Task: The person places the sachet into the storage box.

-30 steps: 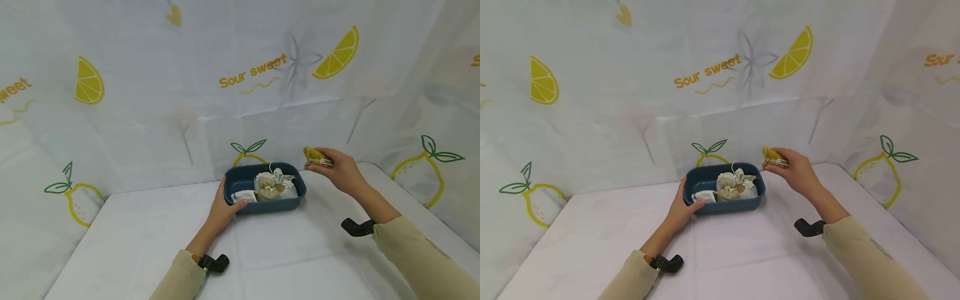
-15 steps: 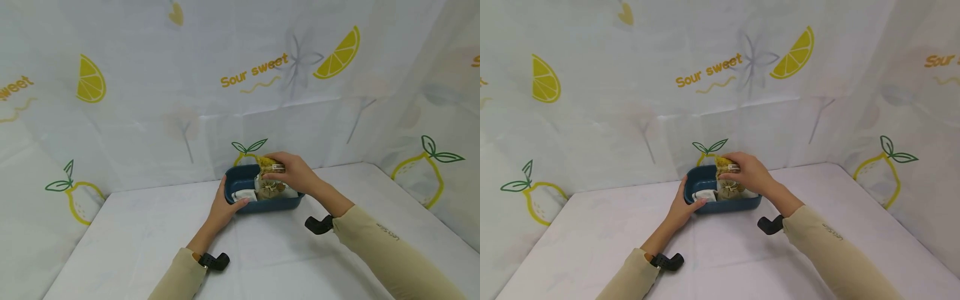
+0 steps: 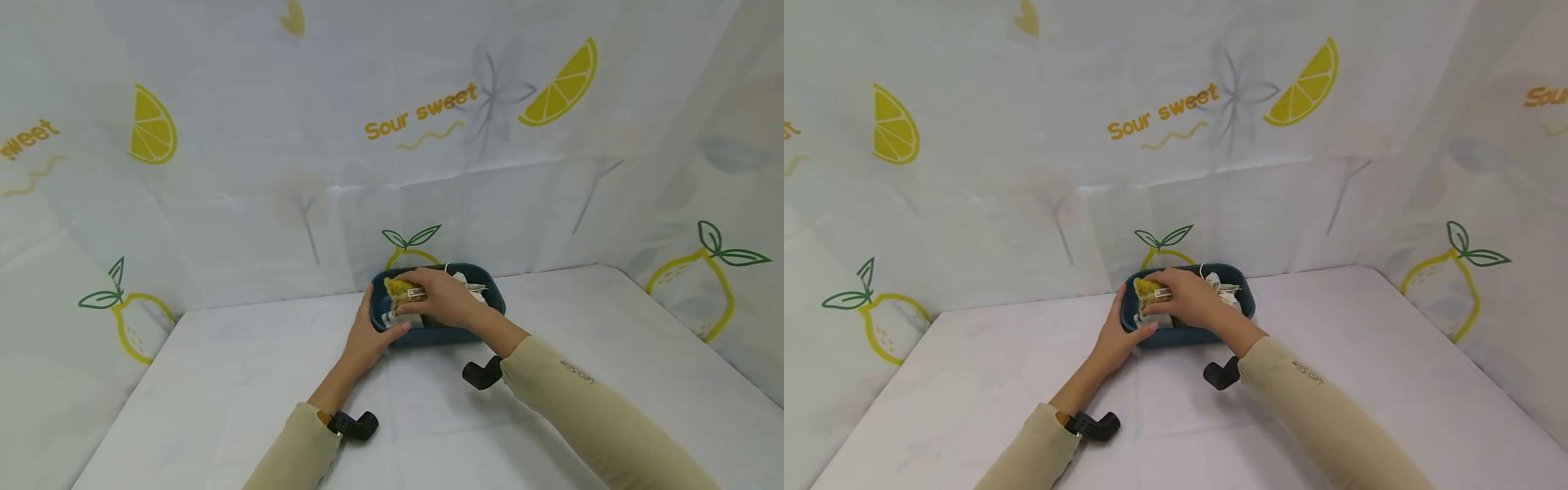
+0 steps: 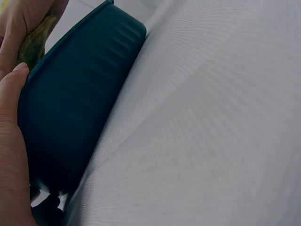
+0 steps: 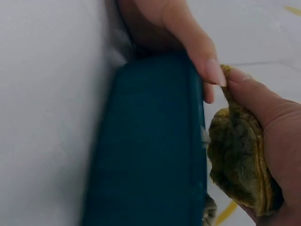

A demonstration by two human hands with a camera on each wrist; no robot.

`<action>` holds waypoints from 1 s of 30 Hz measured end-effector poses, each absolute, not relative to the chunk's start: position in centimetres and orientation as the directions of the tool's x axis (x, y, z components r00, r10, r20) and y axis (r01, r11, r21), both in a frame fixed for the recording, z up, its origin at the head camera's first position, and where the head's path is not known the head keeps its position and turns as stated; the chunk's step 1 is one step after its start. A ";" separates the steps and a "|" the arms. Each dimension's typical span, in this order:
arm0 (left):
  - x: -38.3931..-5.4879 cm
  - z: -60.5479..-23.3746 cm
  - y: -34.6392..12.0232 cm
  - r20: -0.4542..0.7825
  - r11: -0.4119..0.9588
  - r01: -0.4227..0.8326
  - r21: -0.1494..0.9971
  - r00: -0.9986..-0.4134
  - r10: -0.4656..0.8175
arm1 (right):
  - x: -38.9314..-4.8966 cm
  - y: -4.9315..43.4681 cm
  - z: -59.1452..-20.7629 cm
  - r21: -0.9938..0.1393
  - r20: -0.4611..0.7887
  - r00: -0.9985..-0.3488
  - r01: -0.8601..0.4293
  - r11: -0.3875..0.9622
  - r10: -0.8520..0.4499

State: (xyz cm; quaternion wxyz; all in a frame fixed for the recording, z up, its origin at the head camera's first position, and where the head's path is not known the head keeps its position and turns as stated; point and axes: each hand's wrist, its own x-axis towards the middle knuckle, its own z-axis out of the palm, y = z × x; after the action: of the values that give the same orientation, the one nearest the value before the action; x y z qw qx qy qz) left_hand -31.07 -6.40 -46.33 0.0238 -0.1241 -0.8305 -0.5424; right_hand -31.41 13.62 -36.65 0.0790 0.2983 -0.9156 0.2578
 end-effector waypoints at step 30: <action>-31.0 -46.5 -6.3 0.189 0.390 0.246 0.887 -0.966 0.179 | -33.1 11.3 -38.6 -0.301 -0.042 -0.838 -0.509 0.806 -0.545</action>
State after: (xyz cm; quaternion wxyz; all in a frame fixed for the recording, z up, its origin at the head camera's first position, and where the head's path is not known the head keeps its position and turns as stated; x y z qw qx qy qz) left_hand -31.04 -6.29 -46.46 0.0313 -0.1274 -0.8331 -0.5373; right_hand -33.13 11.33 -38.64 -0.0633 0.2779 -0.9482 0.1402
